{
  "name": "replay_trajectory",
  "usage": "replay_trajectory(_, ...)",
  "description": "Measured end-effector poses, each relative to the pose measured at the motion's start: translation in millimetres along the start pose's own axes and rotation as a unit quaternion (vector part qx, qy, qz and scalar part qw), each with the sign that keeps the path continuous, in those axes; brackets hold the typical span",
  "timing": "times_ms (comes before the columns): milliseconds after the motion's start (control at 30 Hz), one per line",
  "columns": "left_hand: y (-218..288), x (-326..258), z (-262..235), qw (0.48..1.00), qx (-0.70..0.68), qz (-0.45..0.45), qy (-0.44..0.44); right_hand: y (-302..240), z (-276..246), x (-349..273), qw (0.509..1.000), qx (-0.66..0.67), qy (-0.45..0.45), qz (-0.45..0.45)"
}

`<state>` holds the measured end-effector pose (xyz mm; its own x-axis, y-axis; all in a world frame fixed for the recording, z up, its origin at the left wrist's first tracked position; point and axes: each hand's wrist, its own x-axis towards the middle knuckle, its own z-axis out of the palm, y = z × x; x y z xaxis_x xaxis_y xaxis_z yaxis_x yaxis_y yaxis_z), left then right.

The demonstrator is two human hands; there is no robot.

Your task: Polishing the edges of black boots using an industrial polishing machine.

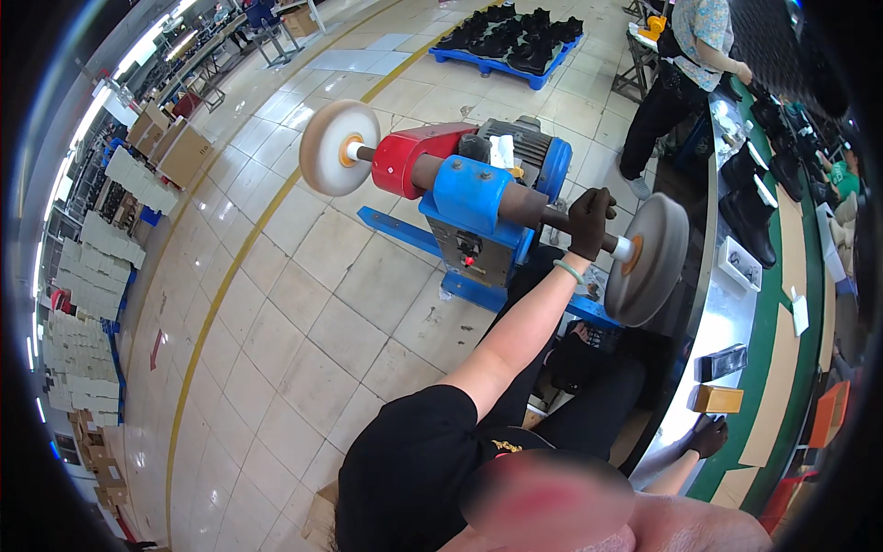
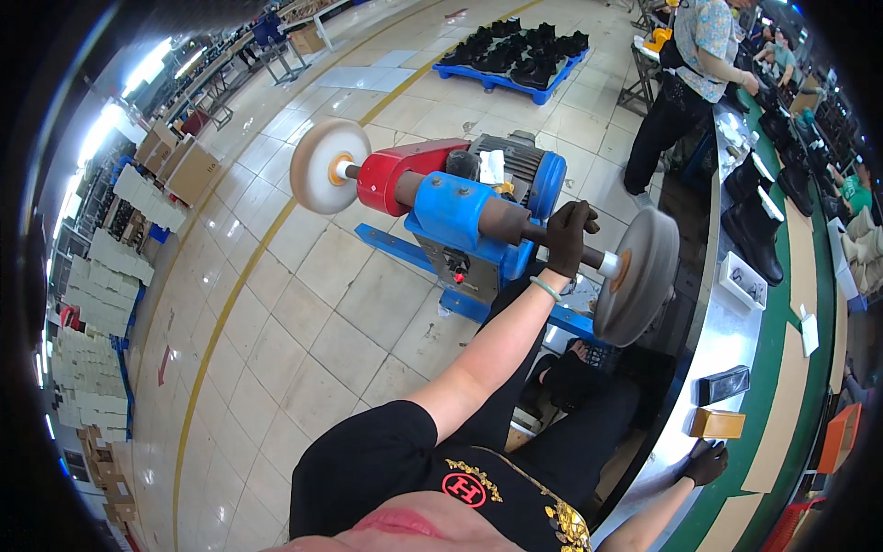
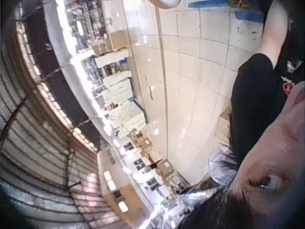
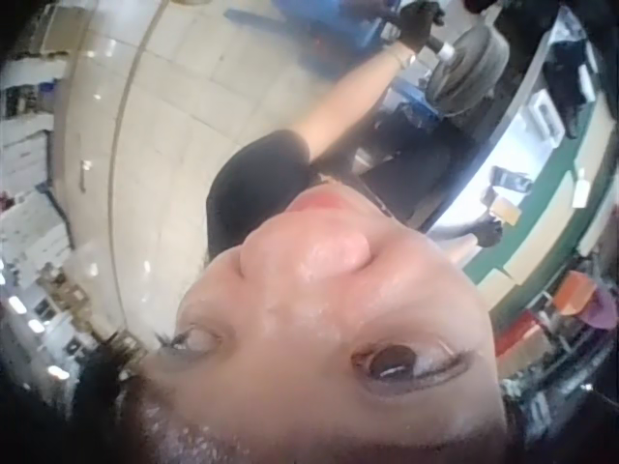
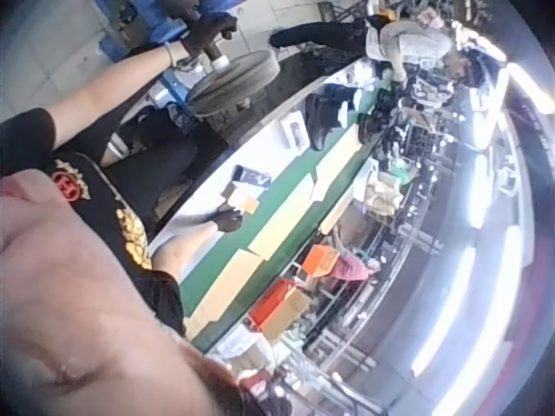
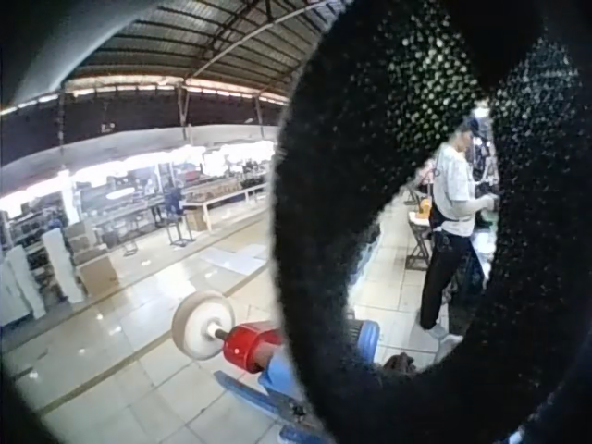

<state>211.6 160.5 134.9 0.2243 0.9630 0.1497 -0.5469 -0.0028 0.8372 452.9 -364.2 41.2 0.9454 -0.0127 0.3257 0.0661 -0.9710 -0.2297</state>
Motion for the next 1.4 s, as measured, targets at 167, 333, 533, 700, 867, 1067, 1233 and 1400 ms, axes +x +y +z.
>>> replay_trajectory(167, 0.8, -1.1, 2.5, 1.0, 0.002, 0.001, -0.006, 10.2, 2.8, 3.6, 1.0, -0.015, 0.016, -0.021)
replay_trajectory(333, 1.0, -0.7, -0.4, 1.0, 0.015, 0.008, -0.007, 1.8, -0.2, -0.4, 1.0, 0.026, 0.003, 0.009)
replay_trajectory(533, 0.0, -0.3, -1.0, 1.0, 0.011, 0.007, -0.004, 0.6, -2.9, 1.4, 1.0, 0.026, 0.01, 0.006)
replay_trajectory(700, 1.0, -0.2, -1.1, 1.0, 0.019, 0.008, 0.001, -1.6, -1.2, -2.3, 0.999, 0.041, 0.017, 0.001)
replay_trajectory(867, -10.8, 1.0, 0.9, 0.999, 0.029, 0.035, -0.011, 17.2, 8.0, 3.1, 0.995, 0.078, 0.061, -0.013)
replay_trajectory(1067, -9.3, 4.3, -8.5, 0.98, 0.162, 0.112, -0.026, 10.3, 17.9, -1.2, 0.993, 0.063, 0.097, 0.017)
replay_trajectory(1233, -19.3, 9.8, -21.7, 0.954, 0.238, 0.155, -0.093, -3.8, 0.8, -6.4, 0.993, 0.059, 0.104, 0.026)
replay_trajectory(1400, -11.6, 3.4, -15.3, 0.984, 0.15, 0.073, -0.068, -12.3, -8.5, -9.4, 0.993, 0.055, 0.098, 0.034)
